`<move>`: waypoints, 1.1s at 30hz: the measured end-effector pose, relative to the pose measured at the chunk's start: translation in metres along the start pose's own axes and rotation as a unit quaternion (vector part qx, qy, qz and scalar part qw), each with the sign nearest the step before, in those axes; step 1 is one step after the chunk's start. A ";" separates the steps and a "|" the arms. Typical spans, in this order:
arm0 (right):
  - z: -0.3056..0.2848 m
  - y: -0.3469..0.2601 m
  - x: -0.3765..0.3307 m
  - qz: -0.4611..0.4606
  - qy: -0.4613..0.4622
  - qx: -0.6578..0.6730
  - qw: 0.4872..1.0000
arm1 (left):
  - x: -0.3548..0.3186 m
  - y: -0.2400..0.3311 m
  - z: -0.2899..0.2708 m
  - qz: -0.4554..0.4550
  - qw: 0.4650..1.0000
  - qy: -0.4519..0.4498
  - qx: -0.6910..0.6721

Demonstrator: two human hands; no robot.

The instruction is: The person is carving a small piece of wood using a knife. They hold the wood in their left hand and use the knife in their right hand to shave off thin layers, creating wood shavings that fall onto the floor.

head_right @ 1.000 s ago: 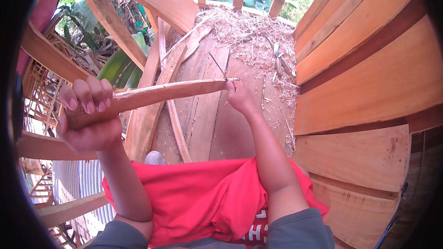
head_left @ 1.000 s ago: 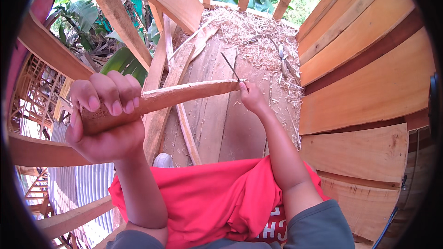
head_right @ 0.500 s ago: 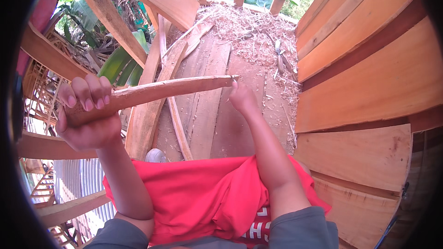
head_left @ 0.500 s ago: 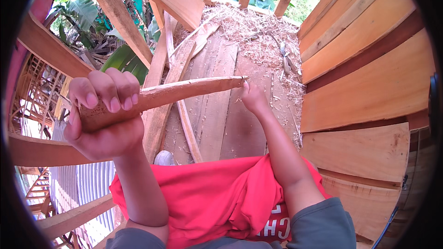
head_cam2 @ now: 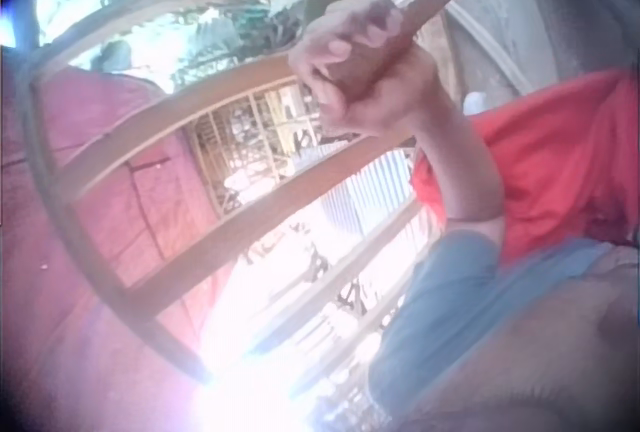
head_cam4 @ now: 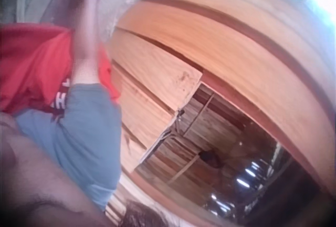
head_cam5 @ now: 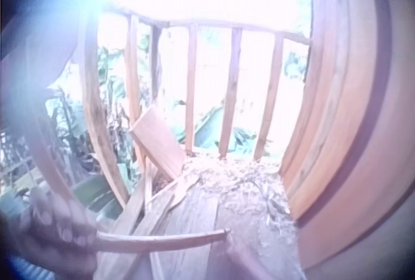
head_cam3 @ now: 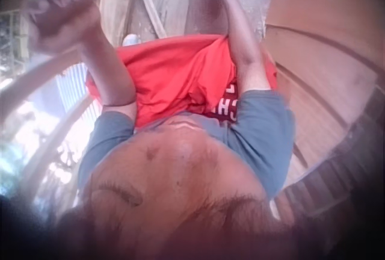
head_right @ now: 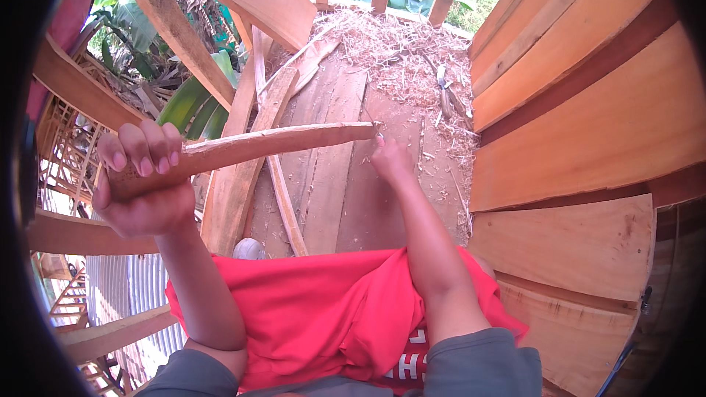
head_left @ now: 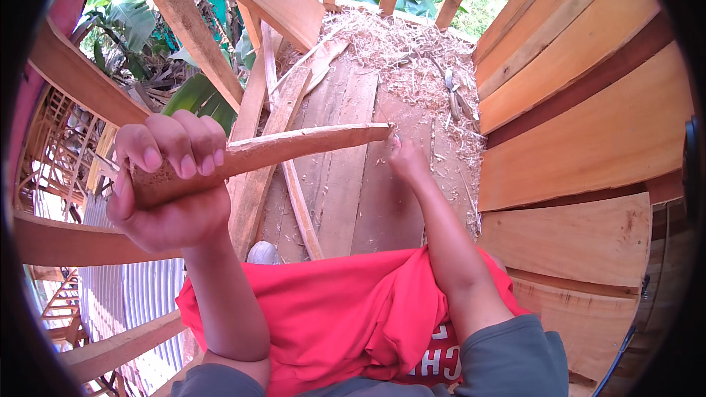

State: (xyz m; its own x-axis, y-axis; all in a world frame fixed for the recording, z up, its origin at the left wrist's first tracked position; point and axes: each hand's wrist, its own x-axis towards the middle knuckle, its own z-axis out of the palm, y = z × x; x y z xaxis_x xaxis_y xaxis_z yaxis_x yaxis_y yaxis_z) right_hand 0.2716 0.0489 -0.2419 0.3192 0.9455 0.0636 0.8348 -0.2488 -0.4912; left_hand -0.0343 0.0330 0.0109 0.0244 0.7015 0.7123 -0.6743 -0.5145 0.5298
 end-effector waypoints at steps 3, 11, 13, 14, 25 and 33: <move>-0.017 -0.044 0.007 -0.032 -0.060 0.041 0.997 | 0.001 0.007 -0.004 0.009 1.000 -0.001 0.019; -0.027 -0.061 -0.005 -0.095 -0.058 0.129 0.985 | -0.003 0.010 -0.005 0.000 1.000 0.005 0.024; -0.015 -0.022 -0.003 -0.019 -0.036 0.051 0.998 | 0.001 0.000 0.001 0.002 1.000 0.001 0.005; -0.002 -0.002 -0.001 0.022 -0.015 0.010 1.000 | 0.002 0.000 0.005 -0.001 1.000 0.000 -0.002; -0.036 -0.060 -0.009 -0.106 -0.023 0.161 0.981 | -0.003 0.004 0.003 0.002 1.000 -0.006 0.014; -0.017 -0.035 -0.003 -0.004 -0.108 0.046 0.993 | -0.002 0.004 0.000 0.001 1.000 0.007 0.015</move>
State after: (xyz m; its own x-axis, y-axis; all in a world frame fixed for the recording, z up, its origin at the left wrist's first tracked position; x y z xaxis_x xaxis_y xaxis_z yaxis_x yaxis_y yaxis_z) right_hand 0.2491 0.0511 -0.2100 0.2007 0.9728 -0.1155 0.7889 -0.2304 -0.5696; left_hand -0.0373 0.0295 0.0115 0.0126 0.7067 0.7074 -0.6519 -0.5307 0.5417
